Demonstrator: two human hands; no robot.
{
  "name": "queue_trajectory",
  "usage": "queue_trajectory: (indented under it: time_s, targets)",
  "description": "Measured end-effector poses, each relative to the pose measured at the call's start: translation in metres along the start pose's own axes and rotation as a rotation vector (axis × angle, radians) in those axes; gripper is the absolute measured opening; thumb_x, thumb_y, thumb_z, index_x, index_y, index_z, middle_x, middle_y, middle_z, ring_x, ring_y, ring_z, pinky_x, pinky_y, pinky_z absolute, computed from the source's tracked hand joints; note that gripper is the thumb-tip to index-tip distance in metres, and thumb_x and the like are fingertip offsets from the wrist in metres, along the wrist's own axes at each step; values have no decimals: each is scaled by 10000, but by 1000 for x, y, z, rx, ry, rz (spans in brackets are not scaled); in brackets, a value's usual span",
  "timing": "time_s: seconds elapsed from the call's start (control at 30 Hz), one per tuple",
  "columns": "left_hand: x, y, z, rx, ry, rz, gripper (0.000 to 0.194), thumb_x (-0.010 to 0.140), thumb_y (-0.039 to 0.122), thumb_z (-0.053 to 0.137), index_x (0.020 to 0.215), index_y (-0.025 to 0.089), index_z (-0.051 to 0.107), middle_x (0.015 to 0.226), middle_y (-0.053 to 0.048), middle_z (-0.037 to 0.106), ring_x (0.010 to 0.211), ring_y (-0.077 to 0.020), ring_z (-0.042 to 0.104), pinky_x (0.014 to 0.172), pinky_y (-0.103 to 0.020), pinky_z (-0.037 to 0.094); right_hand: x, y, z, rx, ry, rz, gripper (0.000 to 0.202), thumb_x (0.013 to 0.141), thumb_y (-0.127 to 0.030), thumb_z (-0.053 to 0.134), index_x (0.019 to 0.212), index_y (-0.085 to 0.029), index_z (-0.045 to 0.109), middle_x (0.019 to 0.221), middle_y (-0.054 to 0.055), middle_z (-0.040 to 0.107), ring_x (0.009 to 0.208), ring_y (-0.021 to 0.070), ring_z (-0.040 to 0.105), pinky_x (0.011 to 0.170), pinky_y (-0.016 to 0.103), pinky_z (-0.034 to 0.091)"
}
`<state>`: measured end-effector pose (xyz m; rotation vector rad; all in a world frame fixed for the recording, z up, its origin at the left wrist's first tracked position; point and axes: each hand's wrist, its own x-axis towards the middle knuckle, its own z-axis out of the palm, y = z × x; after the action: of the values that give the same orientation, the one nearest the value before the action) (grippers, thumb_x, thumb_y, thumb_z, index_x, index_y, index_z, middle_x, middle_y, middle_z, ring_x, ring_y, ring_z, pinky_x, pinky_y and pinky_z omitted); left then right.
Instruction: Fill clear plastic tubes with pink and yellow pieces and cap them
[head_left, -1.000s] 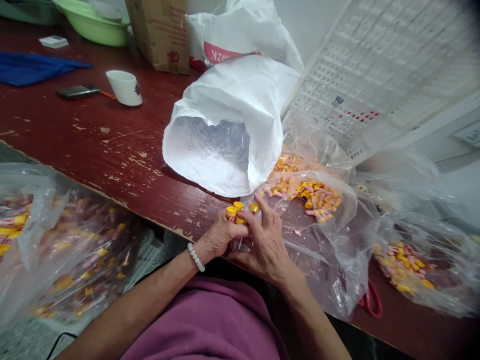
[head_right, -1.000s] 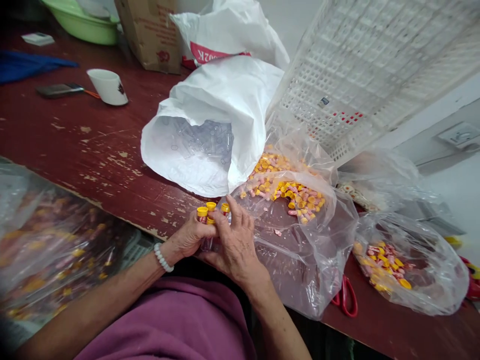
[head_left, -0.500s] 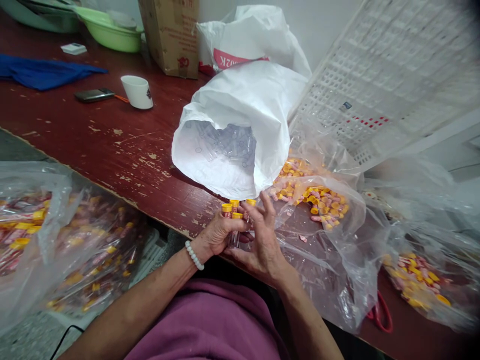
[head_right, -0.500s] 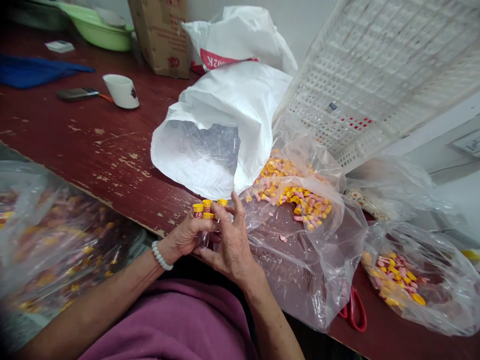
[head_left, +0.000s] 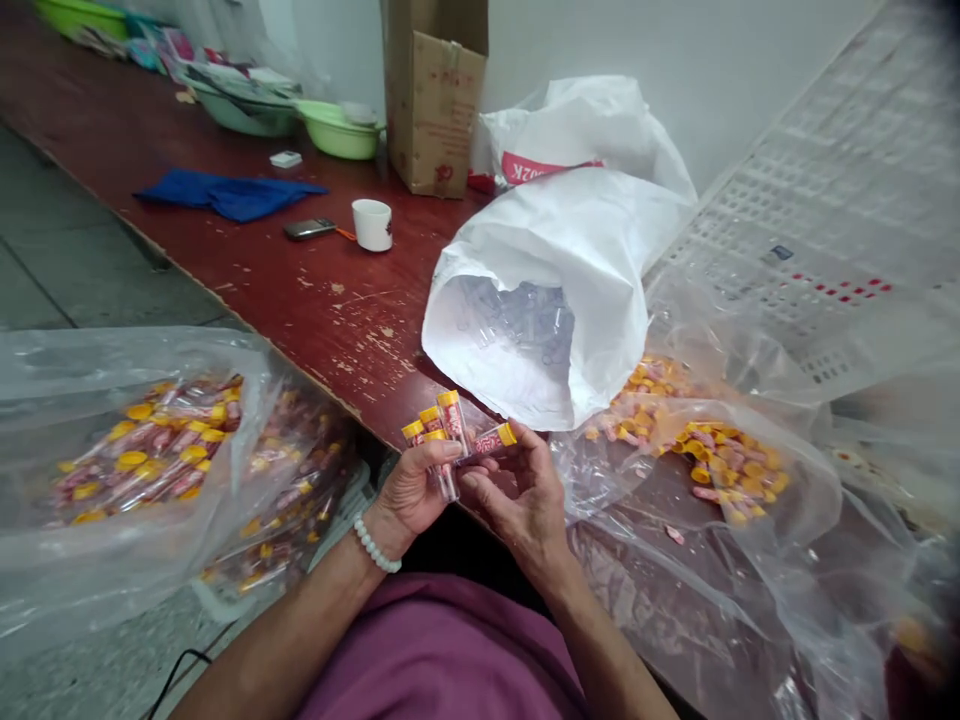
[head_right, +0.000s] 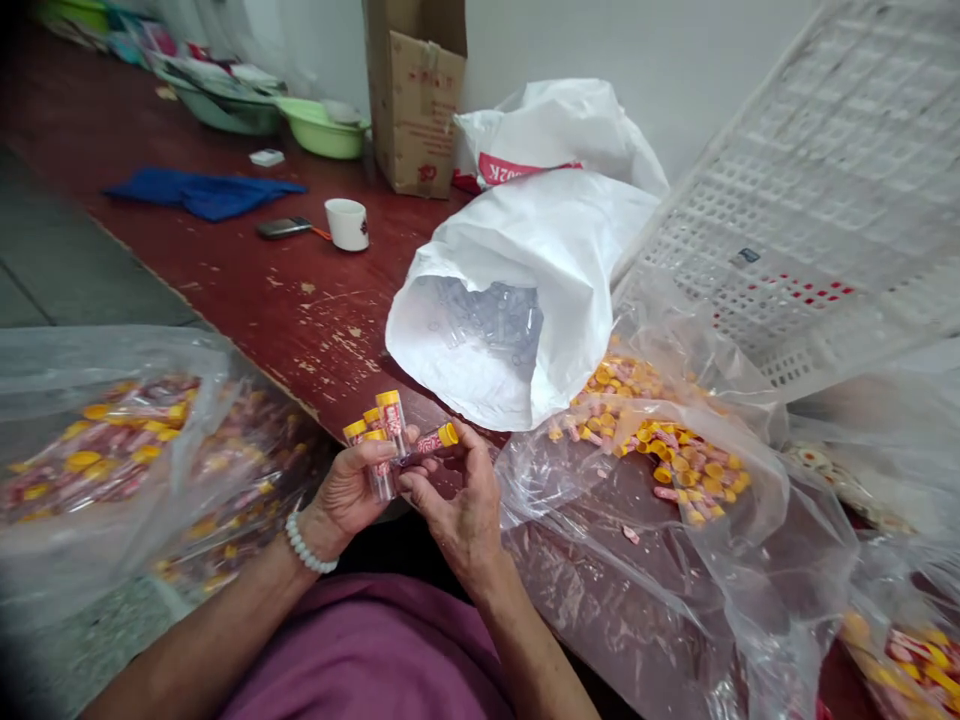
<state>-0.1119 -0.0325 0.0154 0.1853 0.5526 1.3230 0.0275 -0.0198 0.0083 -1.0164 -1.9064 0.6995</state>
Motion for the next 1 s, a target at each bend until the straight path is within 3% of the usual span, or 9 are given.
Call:
queue_trajectory:
  time_s: [0.17,0.3,0.37,0.43,0.57,0.67,0.8,0.9,1.0]
  targets:
    - [-13,18,-14,19,75,178,233,558,168,683,781,127,630,692,-20,689,616,-174,672,622,-284,546,21,-14,17,-172,-38,-204,534,792,-317,635,1276,-208,440,1100,112,597,1001,241,585,871,431,505]
    - [-26,46,-20,98,199,274,258,540,175,705,779,107,634,684,-34,680,583,-172,664,578,-266,533,33,-18,36,-201,-181,-313,667,806,-333,624,1381,-212,311,1230,148,525,1088,268,551,898,465,495]
    - [-37,71,-23,203,243,405,268,535,184,721,773,112,621,688,-31,669,589,-180,663,562,-272,533,36,-19,42,-205,-240,-317,741,810,-349,615,1425,-222,222,1345,163,424,1109,271,538,905,475,493]
    - [-52,104,-30,342,317,596,272,531,185,742,757,127,601,684,-17,651,614,-179,662,572,-274,537,40,-17,42,-196,-277,-286,696,821,-357,594,1415,-243,250,1401,150,357,1081,255,555,890,459,506]
    - [-93,173,-69,626,675,912,364,509,214,775,811,137,588,693,4,624,613,-154,642,564,-250,517,46,-7,26,-208,-278,-180,455,840,-386,552,1268,-259,462,1347,110,426,968,216,607,817,403,545]
    - [-119,206,-114,852,991,838,461,455,245,772,861,125,591,678,12,611,551,-134,591,518,-241,472,47,0,12,-222,-305,-119,363,855,-406,516,1187,-261,532,1277,100,490,887,192,637,716,340,573]
    - [-135,217,-166,1345,1299,555,375,468,272,728,800,145,606,606,29,581,560,-147,548,538,-245,409,44,1,5,-227,-336,-154,335,862,-408,502,1161,-268,559,1262,96,509,897,197,643,723,340,576]
    - [-143,216,-181,1639,1405,351,414,489,339,733,839,157,609,731,-14,637,702,-210,596,613,-264,411,42,1,6,-218,-367,-171,331,862,-392,508,1165,-266,556,1272,97,505,962,219,629,763,365,568]
    - [-149,219,-173,1763,1399,277,558,546,460,715,995,154,584,929,-62,660,863,-261,604,691,-284,420,41,4,6,-206,-365,-175,323,864,-363,513,1168,-261,552,1280,100,495,983,222,625,777,370,565]
